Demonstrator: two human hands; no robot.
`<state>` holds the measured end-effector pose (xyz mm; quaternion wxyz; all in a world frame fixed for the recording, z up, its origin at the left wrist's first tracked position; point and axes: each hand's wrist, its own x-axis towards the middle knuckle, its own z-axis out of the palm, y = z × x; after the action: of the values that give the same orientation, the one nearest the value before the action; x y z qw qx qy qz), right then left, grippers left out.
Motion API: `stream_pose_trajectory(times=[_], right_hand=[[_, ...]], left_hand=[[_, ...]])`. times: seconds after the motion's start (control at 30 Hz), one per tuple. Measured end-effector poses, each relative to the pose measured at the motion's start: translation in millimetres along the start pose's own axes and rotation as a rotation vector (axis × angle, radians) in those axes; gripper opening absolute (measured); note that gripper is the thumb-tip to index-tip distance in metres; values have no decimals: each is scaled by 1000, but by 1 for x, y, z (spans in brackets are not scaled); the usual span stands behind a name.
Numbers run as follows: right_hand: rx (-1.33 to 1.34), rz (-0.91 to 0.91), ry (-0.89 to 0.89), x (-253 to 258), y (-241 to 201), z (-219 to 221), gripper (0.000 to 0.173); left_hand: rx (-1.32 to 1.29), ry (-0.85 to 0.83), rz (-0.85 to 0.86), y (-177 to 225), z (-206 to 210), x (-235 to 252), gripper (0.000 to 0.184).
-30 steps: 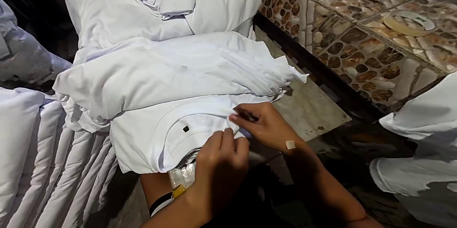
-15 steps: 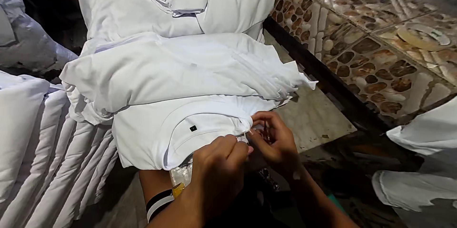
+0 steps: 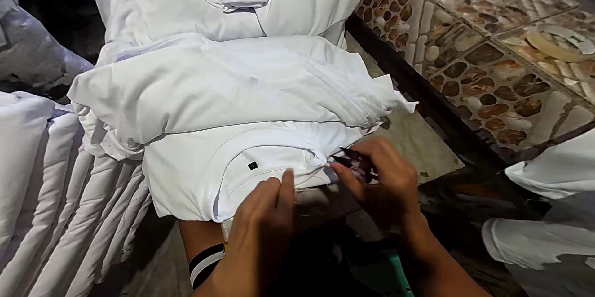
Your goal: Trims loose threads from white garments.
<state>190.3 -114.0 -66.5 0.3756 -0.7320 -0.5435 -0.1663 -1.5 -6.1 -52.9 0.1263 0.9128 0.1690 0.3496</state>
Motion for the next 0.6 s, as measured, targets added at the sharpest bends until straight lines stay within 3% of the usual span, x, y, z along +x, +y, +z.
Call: stream_pose_trajectory(times=[0.1, 0.23, 0.3, 0.37, 0.4, 0.47, 0.6], right_hand=[[48, -15, 59, -2, 5, -3, 28], [126, -195, -4, -2, 13, 2, 20], [196, -297, -54, 2, 14, 17, 18], [243, -413, -42, 9, 16, 36, 18], [273, -441, 1, 16, 16, 42, 18], [300, -406, 52, 36, 13, 34, 15], [291, -232, 102, 99, 2, 12, 21]], left_hand=[[-19, -54, 68, -5, -7, -5, 16], [-616, -191, 196, 6, -35, -9, 19], [-882, -410, 237, 15, -46, -7, 28], [-899, -562, 221, 19, -41, -5, 47], [-830, -562, 186, 18, -35, -6, 57], [-706, -415, 29, 6, -24, -8, 65], [-595, 213, -548, -64, -38, -10, 46]])
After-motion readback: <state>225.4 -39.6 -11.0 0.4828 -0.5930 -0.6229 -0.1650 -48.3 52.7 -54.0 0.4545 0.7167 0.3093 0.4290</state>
